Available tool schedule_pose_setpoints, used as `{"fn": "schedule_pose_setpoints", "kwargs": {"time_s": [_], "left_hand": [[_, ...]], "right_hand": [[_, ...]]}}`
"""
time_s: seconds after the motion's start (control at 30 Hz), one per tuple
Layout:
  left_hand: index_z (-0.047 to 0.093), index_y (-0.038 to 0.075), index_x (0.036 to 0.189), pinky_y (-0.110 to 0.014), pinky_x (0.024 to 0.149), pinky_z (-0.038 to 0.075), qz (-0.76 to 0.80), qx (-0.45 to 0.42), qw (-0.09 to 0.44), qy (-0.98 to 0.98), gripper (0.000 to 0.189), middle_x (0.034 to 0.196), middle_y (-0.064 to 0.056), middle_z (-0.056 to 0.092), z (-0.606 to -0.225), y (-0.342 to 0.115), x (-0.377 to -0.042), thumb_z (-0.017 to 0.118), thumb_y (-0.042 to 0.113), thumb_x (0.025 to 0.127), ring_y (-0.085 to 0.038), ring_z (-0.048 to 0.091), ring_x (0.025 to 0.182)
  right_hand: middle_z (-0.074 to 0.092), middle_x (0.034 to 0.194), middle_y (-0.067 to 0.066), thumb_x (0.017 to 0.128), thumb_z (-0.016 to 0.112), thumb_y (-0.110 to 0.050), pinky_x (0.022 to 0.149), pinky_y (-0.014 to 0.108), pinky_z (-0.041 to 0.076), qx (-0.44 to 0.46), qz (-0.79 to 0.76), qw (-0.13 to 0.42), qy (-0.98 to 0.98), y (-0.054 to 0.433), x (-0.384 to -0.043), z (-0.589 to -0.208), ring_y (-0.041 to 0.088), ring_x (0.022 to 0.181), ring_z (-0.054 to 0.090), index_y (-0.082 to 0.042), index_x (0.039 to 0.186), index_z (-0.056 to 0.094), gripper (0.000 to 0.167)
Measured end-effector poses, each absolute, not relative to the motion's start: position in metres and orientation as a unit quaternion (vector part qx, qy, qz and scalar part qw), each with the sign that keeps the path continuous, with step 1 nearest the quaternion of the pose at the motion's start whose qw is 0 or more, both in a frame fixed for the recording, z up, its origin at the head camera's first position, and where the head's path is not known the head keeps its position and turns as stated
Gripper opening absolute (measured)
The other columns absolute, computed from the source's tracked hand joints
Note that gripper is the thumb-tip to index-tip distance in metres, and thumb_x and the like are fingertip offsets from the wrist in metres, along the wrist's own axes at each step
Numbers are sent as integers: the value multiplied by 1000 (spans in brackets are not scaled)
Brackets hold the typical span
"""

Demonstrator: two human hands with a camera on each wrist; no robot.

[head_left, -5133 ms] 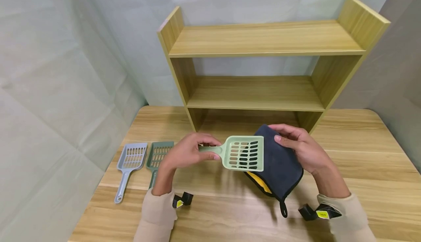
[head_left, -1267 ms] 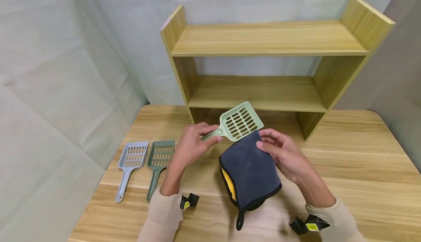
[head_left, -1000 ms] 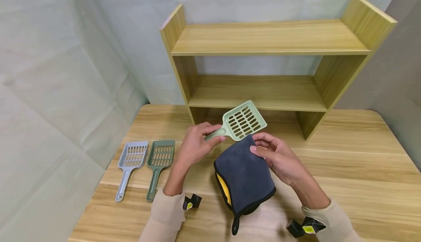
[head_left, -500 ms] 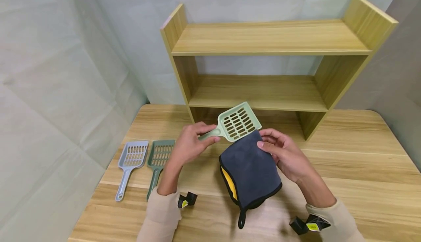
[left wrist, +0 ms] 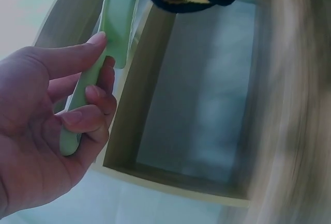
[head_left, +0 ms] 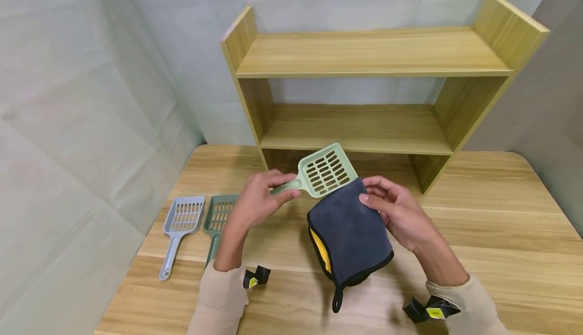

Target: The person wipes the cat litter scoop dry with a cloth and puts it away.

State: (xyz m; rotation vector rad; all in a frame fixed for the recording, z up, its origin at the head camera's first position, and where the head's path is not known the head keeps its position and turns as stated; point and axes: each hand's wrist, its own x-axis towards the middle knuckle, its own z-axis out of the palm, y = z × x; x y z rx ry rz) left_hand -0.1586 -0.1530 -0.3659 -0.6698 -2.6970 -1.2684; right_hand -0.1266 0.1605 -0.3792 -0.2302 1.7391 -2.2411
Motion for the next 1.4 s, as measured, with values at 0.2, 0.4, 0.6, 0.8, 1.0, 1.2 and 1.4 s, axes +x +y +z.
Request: {"fn": "schedule_pose_setpoints", "kwargs": {"time_s": [0.2,0.4,0.6,0.8,1.0,1.2,1.4], "left_hand": [[77,2,129,-26,69,44,-418,-222,63,-879,42,100,-8,79,-370,-145,-157,87,15,91,-14,54,74],[76,1,130,-25,66,42,-415,-219,83,-879,43,100,-11,79,-371,-137,-156,87,15,91,-15,54,72],[77,2,130,-26,69,44,-415,-212,87,-881,41,104,-11,80,-371,-135,-156,86,16,92,-16,59,76],[78,4,129,-34,77,52,-406,-201,83,-887,41,110,-11,80,-368,-135,-156,86,18,92,-21,70,90],[79,5,128,-39,81,54,-401,-189,75,-893,38,113,-10,80,-364,-138,-154,86,18,93,-22,71,93],[81,7,123,-36,80,53,-390,-184,78,-899,33,110,-9,79,-360,-141,-151,86,19,93,-21,69,91],[81,8,119,-34,78,50,-371,-183,88,-906,28,105,-7,78,-357,-146,-146,86,18,93,-18,63,86]], "right_hand": [[68,103,-7,103,65,1,66,17,54,-95,-768,162,612,152,-124,-382,4,83,66,-18,120,68,25],[67,106,-5,104,66,-2,72,19,57,-112,-757,184,617,144,-125,-387,7,89,67,-14,123,65,23],[68,107,-4,105,65,-3,75,22,59,-118,-747,197,624,142,-125,-388,10,92,67,-14,125,63,23],[72,111,-3,106,64,-7,78,28,61,-120,-735,210,633,147,-125,-387,13,94,72,-17,125,62,22],[73,112,-8,106,64,-8,85,27,59,-114,-715,184,665,155,-128,-385,12,99,71,-21,124,66,22],[72,115,-6,108,63,-11,87,26,58,-112,-698,162,688,161,-127,-380,12,103,70,-14,132,64,25],[67,121,-3,108,62,-13,89,25,57,-117,-669,140,721,164,-125,-376,13,106,67,-3,141,58,35]]}}
